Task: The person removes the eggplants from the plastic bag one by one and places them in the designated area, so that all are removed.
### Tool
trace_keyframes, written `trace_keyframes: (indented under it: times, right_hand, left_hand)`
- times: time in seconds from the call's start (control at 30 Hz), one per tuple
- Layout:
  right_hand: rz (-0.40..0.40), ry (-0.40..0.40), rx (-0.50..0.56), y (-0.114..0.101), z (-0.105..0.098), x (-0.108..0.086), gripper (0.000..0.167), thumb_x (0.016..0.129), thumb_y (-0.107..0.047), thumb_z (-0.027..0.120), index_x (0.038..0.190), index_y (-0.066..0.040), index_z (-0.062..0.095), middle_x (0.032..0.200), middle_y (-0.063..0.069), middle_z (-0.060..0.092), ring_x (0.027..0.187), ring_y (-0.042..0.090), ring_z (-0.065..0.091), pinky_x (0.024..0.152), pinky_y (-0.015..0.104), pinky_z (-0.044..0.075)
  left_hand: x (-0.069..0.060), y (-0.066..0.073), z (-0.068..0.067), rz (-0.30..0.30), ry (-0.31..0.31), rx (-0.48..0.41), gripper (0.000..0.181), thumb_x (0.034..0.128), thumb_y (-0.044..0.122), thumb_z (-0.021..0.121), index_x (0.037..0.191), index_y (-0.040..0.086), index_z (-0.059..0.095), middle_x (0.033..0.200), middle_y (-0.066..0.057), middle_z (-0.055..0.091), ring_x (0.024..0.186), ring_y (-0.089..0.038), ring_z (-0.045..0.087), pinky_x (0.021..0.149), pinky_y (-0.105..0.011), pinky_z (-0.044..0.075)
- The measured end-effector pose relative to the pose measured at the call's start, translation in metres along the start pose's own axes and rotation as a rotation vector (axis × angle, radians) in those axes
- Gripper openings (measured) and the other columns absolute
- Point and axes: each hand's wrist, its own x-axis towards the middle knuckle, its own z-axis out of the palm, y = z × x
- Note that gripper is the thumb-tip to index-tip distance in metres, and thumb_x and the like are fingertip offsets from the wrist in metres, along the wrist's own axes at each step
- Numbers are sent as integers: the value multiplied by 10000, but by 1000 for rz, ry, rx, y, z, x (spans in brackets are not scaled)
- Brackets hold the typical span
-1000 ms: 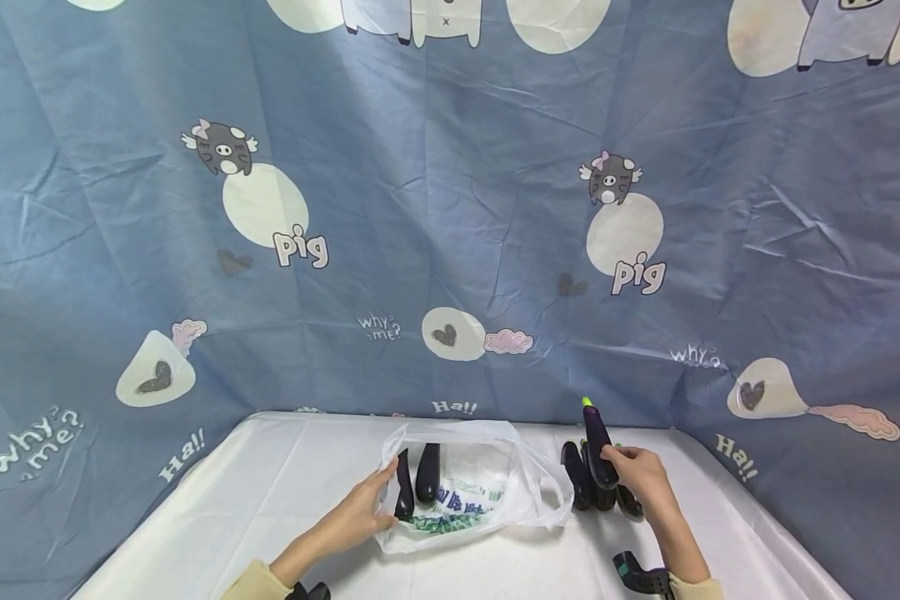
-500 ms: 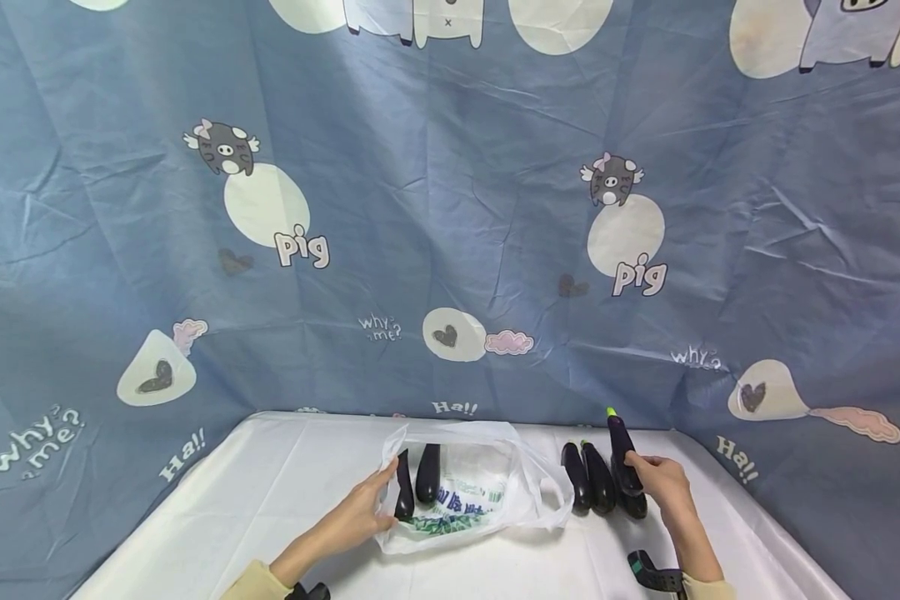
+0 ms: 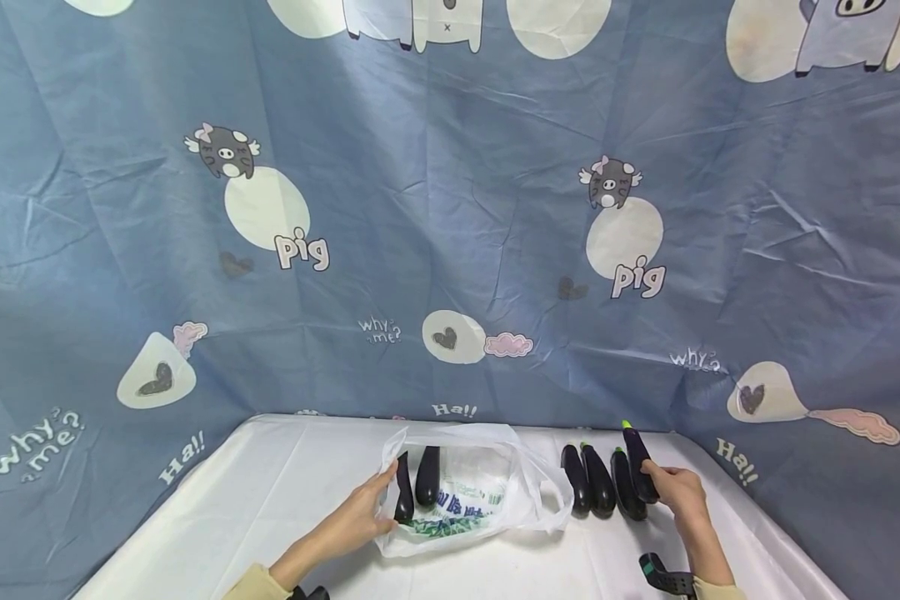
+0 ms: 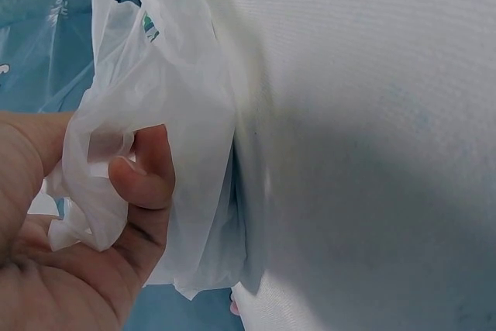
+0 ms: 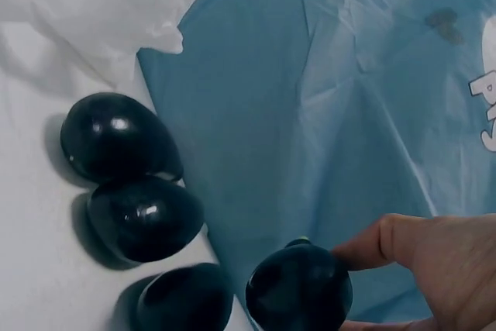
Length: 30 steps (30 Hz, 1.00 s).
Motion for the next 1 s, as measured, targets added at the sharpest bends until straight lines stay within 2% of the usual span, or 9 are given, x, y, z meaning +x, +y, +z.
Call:
trace_keyframes:
  times: [0.07,0.1,0.23,0.27,0.33,0.5,0.7,0.77,1.0]
  right_hand:
    - [10,1,-1,-2,-2,-5,857,864,-648,496,1328,72,522,1402,357,396,1250,478,449,962,598,447]
    - [25,0,2,-6,-4,-12,848,869,-617,511,1332,93,504,1401,361,394,1251,479,447,871,556,500]
    - [68,-10,21,-29,-16,-47,773,878,-461,563,1324,163,462,1376,369,415,1204,481,485,885,596,484]
    - [79,-8,28,-33,-17,-52,769,860,-432,583,1322,170,459,1370,364,431,1088,475,548,904,609,475]
    - [74,-12,23,-34,-18,-54,777,874,-428,580,1317,195,440,1353,379,430,1042,484,554,999,675,367]
    - [81,22,32,-20,-14,-40,764,869,-440,600,1297,180,475,1294,360,505,1004,450,580,1002,681,358]
    - [121,56,75,-46,-21,-79,669,847,-294,615,1253,220,484,1289,380,488,1049,475,549,929,560,482]
    - [115,42,70,-51,-23,-92,670,845,-281,607,1246,237,470,1289,394,466,1142,489,504,920,546,489]
    - [96,20,56,-49,-24,-102,680,851,-255,582,1252,268,413,1232,416,450,1102,492,489,961,558,448]
  left_hand:
    - [0,0,0,-1,-3,-7,919,739,44,711,1495,-80,204,1544,-289,237,1417,-472,232,1124,-600,238]
    - [0,0,0,-2,-4,-10,920,739,46,712,1496,-80,203,1544,-291,236,1416,-473,232,1123,-600,241]
    - [-1,0,1,-5,-8,-13,923,740,45,712,1499,-75,200,1542,-293,239,1414,-474,234,1119,-604,249]
    - [-1,0,0,-6,-8,-10,923,740,44,711,1499,-73,199,1544,-290,239,1415,-471,234,1121,-601,248]
    - [-1,0,0,-6,-7,-2,918,743,44,708,1499,-73,200,1544,-285,241,1415,-466,239,1123,-599,245]
    - [0,0,0,-3,-5,9,906,749,40,705,1497,-77,207,1541,-289,246,1411,-469,249,1121,-598,254]
    - [1,1,-1,-14,-9,6,907,753,45,711,1498,-72,209,1541,-287,250,1411,-471,250,1119,-602,259]
    - [0,1,-1,-15,-7,7,907,752,47,712,1498,-70,211,1541,-285,253,1411,-470,251,1119,-604,258]
    - [1,0,0,-1,4,36,907,746,45,711,1497,-72,216,1531,-293,270,1407,-462,270,1119,-585,274]
